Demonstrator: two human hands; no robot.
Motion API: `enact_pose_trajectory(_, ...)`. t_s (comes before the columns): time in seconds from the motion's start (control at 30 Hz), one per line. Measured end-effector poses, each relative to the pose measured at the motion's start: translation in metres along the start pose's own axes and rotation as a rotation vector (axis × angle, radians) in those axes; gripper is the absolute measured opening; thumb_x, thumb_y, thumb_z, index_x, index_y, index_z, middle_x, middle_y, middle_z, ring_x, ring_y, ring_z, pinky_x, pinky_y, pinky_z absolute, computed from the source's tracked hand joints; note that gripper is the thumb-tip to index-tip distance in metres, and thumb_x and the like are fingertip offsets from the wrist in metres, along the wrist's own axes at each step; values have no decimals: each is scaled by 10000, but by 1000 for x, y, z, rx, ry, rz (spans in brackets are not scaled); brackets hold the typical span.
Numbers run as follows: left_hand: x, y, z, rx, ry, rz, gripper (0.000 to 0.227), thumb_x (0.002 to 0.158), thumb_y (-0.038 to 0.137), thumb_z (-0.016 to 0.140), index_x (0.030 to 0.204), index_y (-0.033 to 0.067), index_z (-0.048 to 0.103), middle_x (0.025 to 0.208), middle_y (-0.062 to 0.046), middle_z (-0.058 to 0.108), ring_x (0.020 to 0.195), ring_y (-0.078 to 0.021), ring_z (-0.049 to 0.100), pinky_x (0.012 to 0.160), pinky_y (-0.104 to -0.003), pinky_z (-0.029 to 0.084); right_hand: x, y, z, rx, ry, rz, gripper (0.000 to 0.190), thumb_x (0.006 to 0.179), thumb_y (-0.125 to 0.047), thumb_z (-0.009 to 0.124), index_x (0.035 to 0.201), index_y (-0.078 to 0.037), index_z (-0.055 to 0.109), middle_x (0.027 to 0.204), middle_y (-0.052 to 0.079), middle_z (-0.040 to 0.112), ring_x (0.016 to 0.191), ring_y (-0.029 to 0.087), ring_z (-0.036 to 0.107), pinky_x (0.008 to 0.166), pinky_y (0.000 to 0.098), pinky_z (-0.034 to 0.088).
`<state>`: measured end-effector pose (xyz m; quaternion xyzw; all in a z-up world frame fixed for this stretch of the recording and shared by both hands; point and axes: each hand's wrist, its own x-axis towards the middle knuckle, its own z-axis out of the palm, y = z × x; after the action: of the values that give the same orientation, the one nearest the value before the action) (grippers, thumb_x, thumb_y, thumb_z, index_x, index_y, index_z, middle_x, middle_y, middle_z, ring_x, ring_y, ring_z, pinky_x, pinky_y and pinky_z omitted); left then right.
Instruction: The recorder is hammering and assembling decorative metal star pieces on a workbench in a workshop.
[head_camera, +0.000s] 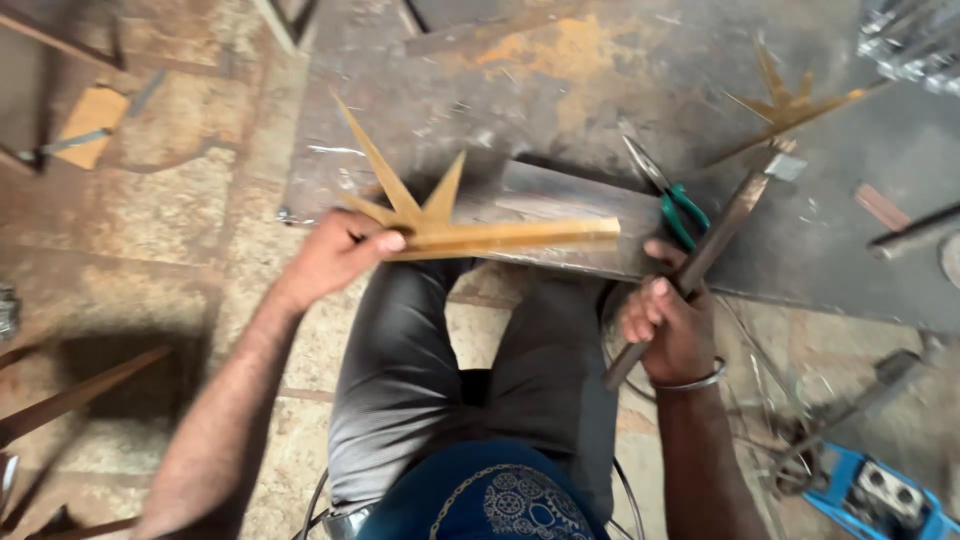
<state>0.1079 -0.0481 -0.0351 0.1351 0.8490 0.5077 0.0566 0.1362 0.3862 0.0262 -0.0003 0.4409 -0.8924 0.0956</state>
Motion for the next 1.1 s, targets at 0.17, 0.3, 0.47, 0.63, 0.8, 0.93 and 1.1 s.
enact_pose_trajectory(0.17, -15, 22, 4, -331, -155, -151, 526, 1005, 539, 602, 972, 42, 772, 766, -2, 704, 673, -74, 615, 598, -266, 516, 23, 25, 81, 272, -447, 21, 270, 978, -68, 712, 1231, -39, 624, 989, 93, 604, 614, 129, 558, 540, 288, 455)
enact_pose_trajectory(0.3, -6, 29, -12, -63, -184, -258, 745, 968, 702, 468, 647, 65, 681, 597, -53, 598, 562, -123, 567, 542, -307, 460, 9, 42, 122, 262, -544, 46, 238, 1015, -55, 723, 1224, 20, 639, 1027, 102, 618, 628, 140, 563, 556, 285, 452)
enact_pose_trajectory(0.47, 18, 52, -34, -25, -61, -174, 904, 903, 874, 290, 619, 99, 658, 619, -21, 630, 592, -122, 643, 619, -349, 544, -11, 55, 152, 195, -501, 32, 261, 995, -29, 734, 1233, -27, 628, 1048, 88, 628, 663, 143, 562, 593, 303, 462)
enact_pose_trajectory(0.63, 51, 57, -43, 63, -105, -251, 826, 858, 883, 253, 695, 217, 716, 594, -19, 614, 591, -125, 671, 611, -388, 599, -25, 63, 154, 148, -412, 6, 301, 990, -25, 733, 1263, -55, 610, 1077, 99, 677, 677, 151, 565, 607, 327, 474)
enact_pose_trajectory(0.8, 65, 75, -47, 236, -129, -183, 933, 889, 880, 258, 488, 101, 579, 469, -15, 552, 559, -170, 684, 690, -375, 574, -36, 65, 156, 151, -351, -13, 267, 994, -23, 736, 1212, -54, 586, 1084, 105, 683, 699, 163, 596, 632, 346, 504)
enact_pose_trajectory(0.93, 71, 69, -42, 257, -146, -160, 934, 897, 878, 285, 486, 86, 562, 473, -25, 547, 582, -165, 691, 683, -380, 578, -39, 64, 160, 107, -341, -21, 236, 1001, -25, 724, 1187, -43, 580, 1077, 111, 672, 710, 159, 604, 639, 349, 514)
enact_pose_trajectory(1.1, 76, 56, -34, 237, -138, -200, 892, 907, 875, 295, 505, 117, 537, 475, 4, 497, 542, -136, 628, 640, -373, 580, -39, 61, 158, 93, -342, -25, 221, 1023, -24, 716, 1199, -27, 581, 997, 117, 664, 722, 153, 607, 643, 350, 520)
